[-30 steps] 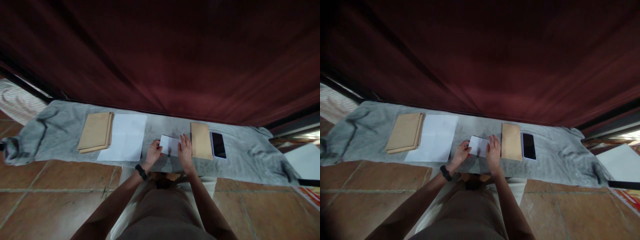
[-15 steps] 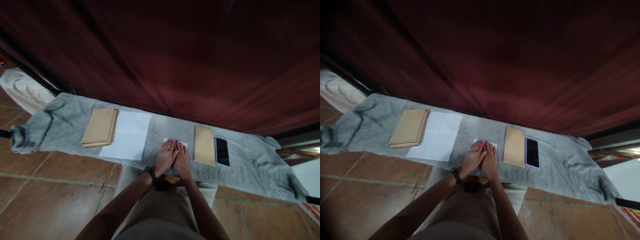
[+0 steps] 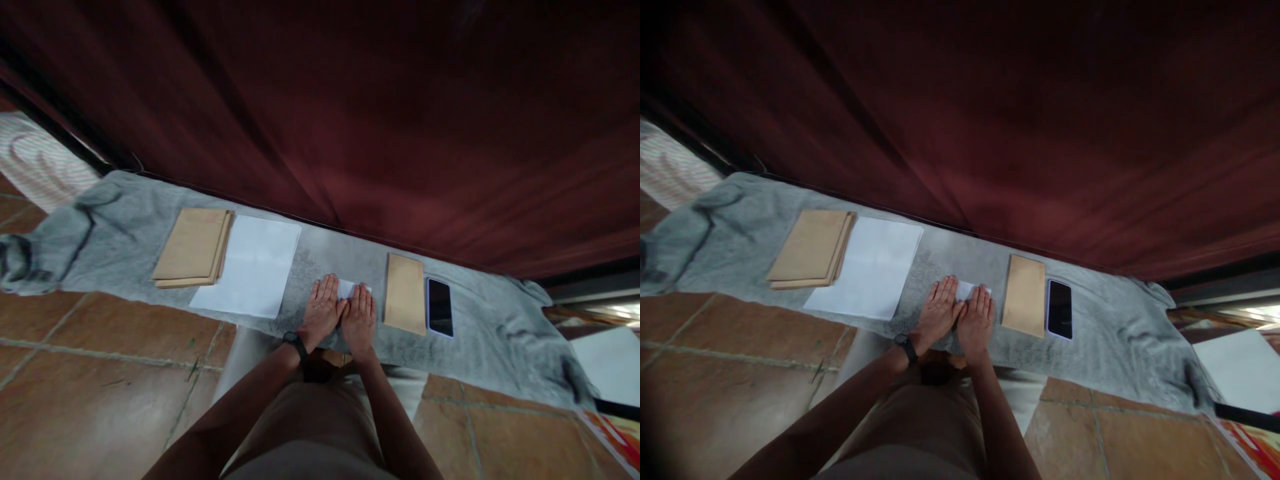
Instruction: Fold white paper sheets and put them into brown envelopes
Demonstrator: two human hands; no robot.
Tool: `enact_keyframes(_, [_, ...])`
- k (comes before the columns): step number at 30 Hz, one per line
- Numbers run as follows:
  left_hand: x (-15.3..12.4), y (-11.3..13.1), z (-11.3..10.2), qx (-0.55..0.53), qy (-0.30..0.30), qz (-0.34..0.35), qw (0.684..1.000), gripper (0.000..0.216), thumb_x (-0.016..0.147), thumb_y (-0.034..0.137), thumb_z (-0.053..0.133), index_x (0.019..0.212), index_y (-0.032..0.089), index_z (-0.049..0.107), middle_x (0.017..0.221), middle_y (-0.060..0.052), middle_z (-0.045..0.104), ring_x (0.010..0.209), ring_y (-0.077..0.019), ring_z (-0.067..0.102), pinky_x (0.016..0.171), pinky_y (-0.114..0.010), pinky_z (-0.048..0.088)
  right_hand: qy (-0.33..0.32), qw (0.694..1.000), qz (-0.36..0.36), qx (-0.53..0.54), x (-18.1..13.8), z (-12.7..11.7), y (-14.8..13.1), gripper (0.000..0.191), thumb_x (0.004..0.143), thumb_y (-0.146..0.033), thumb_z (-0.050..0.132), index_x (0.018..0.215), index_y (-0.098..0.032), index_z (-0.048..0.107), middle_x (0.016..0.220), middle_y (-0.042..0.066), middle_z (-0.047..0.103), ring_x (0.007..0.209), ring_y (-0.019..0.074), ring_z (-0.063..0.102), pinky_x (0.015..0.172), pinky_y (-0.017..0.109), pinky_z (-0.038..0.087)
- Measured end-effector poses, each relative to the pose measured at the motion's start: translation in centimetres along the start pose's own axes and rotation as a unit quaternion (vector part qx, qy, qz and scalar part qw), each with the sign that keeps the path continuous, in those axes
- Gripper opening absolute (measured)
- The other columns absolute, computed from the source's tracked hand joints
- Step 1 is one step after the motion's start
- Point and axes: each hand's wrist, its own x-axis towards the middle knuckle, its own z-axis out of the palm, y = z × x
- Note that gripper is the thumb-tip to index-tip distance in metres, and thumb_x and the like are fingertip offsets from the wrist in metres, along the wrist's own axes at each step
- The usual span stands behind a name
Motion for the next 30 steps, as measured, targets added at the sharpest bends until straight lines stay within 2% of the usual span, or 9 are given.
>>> enact_keyframes(5, [-0.5, 0.6, 0.3, 0.005, 0.006, 0.012, 1.000, 0.054, 0.103, 0.025, 0.031, 0.152, 0.004, 0.039, 0.161, -0.018, 0.038, 0.154, -0.0260, 0.028, 0.127, -0.048, 0.024, -0.007, 1.000, -0.011, -0.010, 0.0, -0.3, -0.1, 0.053, 0.107, -0.029, 0.028, 0.152, -0.007, 0.043, 0.160, 0.022, 0.039, 0.150, 0.0304, 0.033, 0.120, 0.053, 0.026])
enact_keyframes(8, [-1.9, 0.6, 0.0, 0.000, -0.005, 0.039, 0.999, 0.053, 0.102, 0.021, 0.031, 0.153, 0.006, 0.040, 0.162, -0.016, 0.039, 0.153, -0.0231, 0.030, 0.127, -0.043, 0.025, -0.009, 1.000, -0.019, -0.015, 0.0, -0.5, 0.0, 0.053, 0.106, -0.026, 0.027, 0.153, -0.007, 0.041, 0.160, 0.022, 0.038, 0.151, 0.0298, 0.032, 0.120, 0.054, 0.027])
enact_keyframes(14, [-5.9, -0.6, -1.4, -0.013, -0.008, 0.060, 0.998, 0.060, 0.101, 0.037, 0.043, 0.155, 0.009, 0.038, 0.163, -0.016, 0.036, 0.154, -0.0247, 0.027, 0.127, -0.045, 0.026, -0.009, 1.000, -0.024, -0.003, 0.0, -0.6, 0.0, 0.056, 0.105, -0.026, 0.030, 0.157, -0.005, 0.034, 0.160, 0.024, 0.037, 0.150, 0.0331, 0.033, 0.118, 0.056, 0.029])
enact_keyframes(18, [-7.2, -1.1, -1.9, -0.015, -0.013, 0.073, 0.997, 0.063, 0.101, 0.043, 0.045, 0.155, 0.011, 0.037, 0.163, -0.015, 0.036, 0.154, -0.0255, 0.028, 0.127, -0.046, 0.026, -0.013, 1.000, -0.008, 0.014, 0.3, -0.9, -0.1, 0.055, 0.106, -0.028, 0.032, 0.155, -0.003, 0.036, 0.159, 0.024, 0.039, 0.149, 0.0328, 0.035, 0.118, 0.057, 0.029])
enact_keyframes(20, [-7.4, -1.1, -2.0, -0.013, -0.015, 0.076, 0.997, 0.063, 0.101, 0.044, 0.046, 0.155, 0.011, 0.039, 0.162, -0.015, 0.037, 0.153, -0.0259, 0.029, 0.127, -0.046, 0.025, -0.023, 0.998, -0.045, 0.043, 0.4, -1.4, -0.2, 0.051, 0.106, -0.028, 0.032, 0.152, -0.009, 0.043, 0.158, 0.019, 0.043, 0.148, 0.0302, 0.036, 0.120, 0.058, 0.027])
enact_keyframes(23, [-7.4, -1.0, -2.0, -0.009, -0.015, 0.076, 0.997, 0.063, 0.101, 0.042, 0.047, 0.153, 0.008, 0.042, 0.161, -0.016, 0.039, 0.153, -0.0266, 0.030, 0.127, -0.046, 0.025, -0.058, 0.989, -0.121, 0.067, 0.5, -2.2, -0.5, 0.045, 0.107, -0.032, 0.034, 0.146, -0.018, 0.054, 0.156, 0.011, 0.049, 0.148, 0.0279, 0.037, 0.123, 0.060, 0.017])
enact_keyframes(25, [-7.4, -0.9, -1.9, -0.010, -0.016, 0.077, 0.997, 0.062, 0.100, 0.040, 0.048, 0.152, 0.006, 0.043, 0.160, -0.018, 0.040, 0.153, -0.0267, 0.030, 0.127, -0.047, 0.025, -0.080, 0.985, -0.142, 0.065, 0.5, -2.4, -0.9, 0.045, 0.108, -0.033, 0.033, 0.146, -0.020, 0.054, 0.156, 0.010, 0.049, 0.148, 0.0274, 0.037, 0.124, 0.061, 0.014])
enact_keyframes(30, [-7.4, -0.9, -1.5, -0.018, -0.018, 0.073, 0.997, 0.061, 0.099, 0.039, 0.052, 0.149, 0.006, 0.047, 0.155, -0.019, 0.047, 0.150, -0.0286, 0.036, 0.126, -0.048, 0.028, -0.121, 0.974, -0.175, 0.072, 1.5, -1.6, -1.9, 0.048, 0.108, -0.029, 0.030, 0.152, -0.019, 0.047, 0.161, 0.009, 0.041, 0.151, 0.0233, 0.034, 0.125, 0.051, 0.021])
